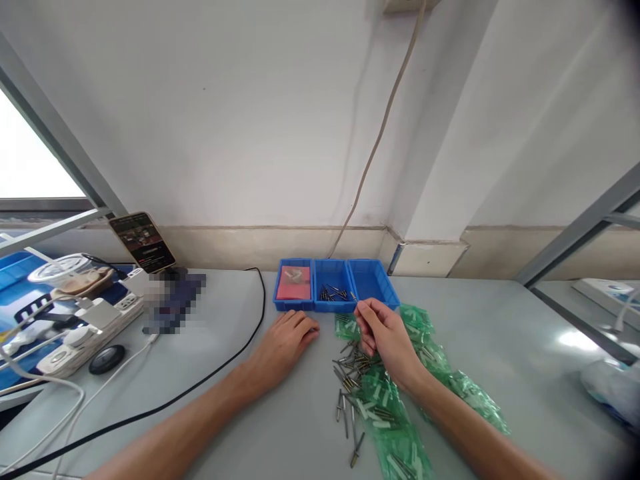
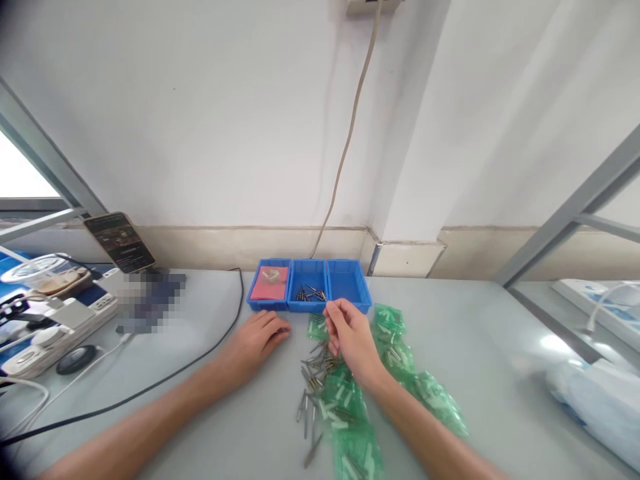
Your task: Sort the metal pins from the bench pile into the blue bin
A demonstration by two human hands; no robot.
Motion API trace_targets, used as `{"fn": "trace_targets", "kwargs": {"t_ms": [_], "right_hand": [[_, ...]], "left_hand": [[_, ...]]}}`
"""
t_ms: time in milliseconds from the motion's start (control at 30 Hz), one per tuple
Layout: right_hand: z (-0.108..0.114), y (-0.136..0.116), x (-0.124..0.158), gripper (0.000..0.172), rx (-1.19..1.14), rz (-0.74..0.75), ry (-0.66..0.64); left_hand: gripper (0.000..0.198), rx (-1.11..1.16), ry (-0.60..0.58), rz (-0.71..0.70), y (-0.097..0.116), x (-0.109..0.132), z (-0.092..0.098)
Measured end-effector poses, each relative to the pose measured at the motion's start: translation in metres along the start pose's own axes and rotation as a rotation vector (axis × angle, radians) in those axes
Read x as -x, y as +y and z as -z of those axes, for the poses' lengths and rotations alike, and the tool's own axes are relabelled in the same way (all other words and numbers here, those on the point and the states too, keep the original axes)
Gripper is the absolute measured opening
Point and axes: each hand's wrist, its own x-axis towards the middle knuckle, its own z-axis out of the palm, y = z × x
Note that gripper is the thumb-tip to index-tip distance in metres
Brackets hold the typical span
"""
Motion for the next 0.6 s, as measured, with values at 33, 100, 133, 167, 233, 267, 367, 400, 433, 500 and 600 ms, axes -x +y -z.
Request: {"fn": "trace_targets", "kwargs": {"t_ms": [33,100,133,167,233,267,367,400,433,500,600], "right_hand": [[0.0001,-0.0002,-0.0006,0.046,0.001,-0.003,0.002],[0.0003,-0.0002,-0.0014,0.046,0.009,-0.008,0.007],[0.0005,-0.0001,-0.0016,0.047,0.013,-0.009,0.008],[0.0006,0.0000,-0.0017,0.047,0.017,-0.011,0.009],[0.0006,-0.0002,-0.0016,0.049,0.027,-0.014,0.011],[0.0005,-0.0007,-0.0014,0.049,0.035,-0.015,0.011],[0.0001,-0.0028,-0.0004,0.049,0.087,-0.007,-0.004],[0.0001,-0.0032,-0.0001,0.049,0.112,0.001,-0.014],[0.0002,-0.0033,0.0003,0.050,0.140,0.013,-0.026],[0.0010,-0.0023,0.0012,0.048,0.217,0.048,-0.046],[0.0027,0.0013,0.0038,0.037,0.438,0.136,-0.070]], "left_hand": [[0.014,0.014,0.000,-0.001,0.0001,0.0000,-0.0006],[0.013,0.048,-0.009,0.002,0.0002,0.0001,-0.0016],[0.013,0.063,-0.014,0.004,0.0001,0.0001,-0.0020],[0.014,0.075,-0.019,0.008,0.0001,0.0001,-0.0022],[0.015,0.089,-0.031,0.021,0.0002,0.0002,-0.0023],[0.016,0.096,-0.039,0.026,0.0003,0.0002,-0.0023],[0.017,0.117,-0.053,0.039,0.0008,0.0004,-0.0021],[0.017,0.124,-0.053,0.042,0.0011,0.0004,-0.0020],[0.016,0.129,-0.053,0.043,0.0014,0.0004,-0.0020],[0.016,0.139,-0.048,0.037,0.0019,0.0003,-0.0017],[0.014,0.165,-0.034,0.013,0.0023,-0.0003,-0.0008]]}}
